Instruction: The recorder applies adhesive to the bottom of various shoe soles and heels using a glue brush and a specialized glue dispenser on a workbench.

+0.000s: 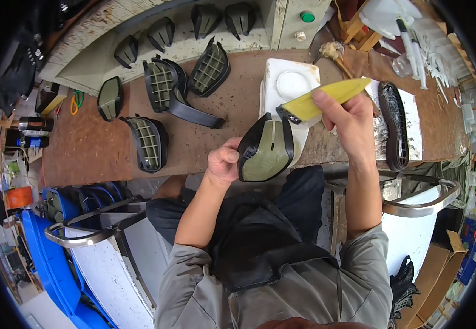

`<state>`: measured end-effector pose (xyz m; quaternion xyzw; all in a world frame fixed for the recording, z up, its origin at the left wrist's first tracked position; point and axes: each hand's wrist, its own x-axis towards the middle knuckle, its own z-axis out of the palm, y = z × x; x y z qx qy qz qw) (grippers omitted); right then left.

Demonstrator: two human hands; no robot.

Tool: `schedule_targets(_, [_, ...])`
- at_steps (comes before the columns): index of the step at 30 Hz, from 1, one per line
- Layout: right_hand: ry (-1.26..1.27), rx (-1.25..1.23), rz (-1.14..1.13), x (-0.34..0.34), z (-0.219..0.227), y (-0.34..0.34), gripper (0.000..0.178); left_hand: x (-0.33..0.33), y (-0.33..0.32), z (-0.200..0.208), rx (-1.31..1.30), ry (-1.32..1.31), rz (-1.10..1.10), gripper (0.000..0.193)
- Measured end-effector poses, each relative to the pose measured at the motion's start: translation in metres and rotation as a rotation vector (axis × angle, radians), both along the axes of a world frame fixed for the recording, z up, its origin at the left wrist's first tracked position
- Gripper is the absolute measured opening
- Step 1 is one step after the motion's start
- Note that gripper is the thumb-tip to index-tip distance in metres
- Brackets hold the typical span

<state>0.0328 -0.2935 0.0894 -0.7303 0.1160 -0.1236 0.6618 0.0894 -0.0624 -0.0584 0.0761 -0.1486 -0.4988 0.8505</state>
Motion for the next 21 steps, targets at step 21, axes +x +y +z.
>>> schedule_targets(21, [-0.191, 0.102, -0.222, -0.067, -0.013, 0.006, 0.016, -0.077, 0.064, 0.052, 0.287, -0.256, 0.456, 0.061])
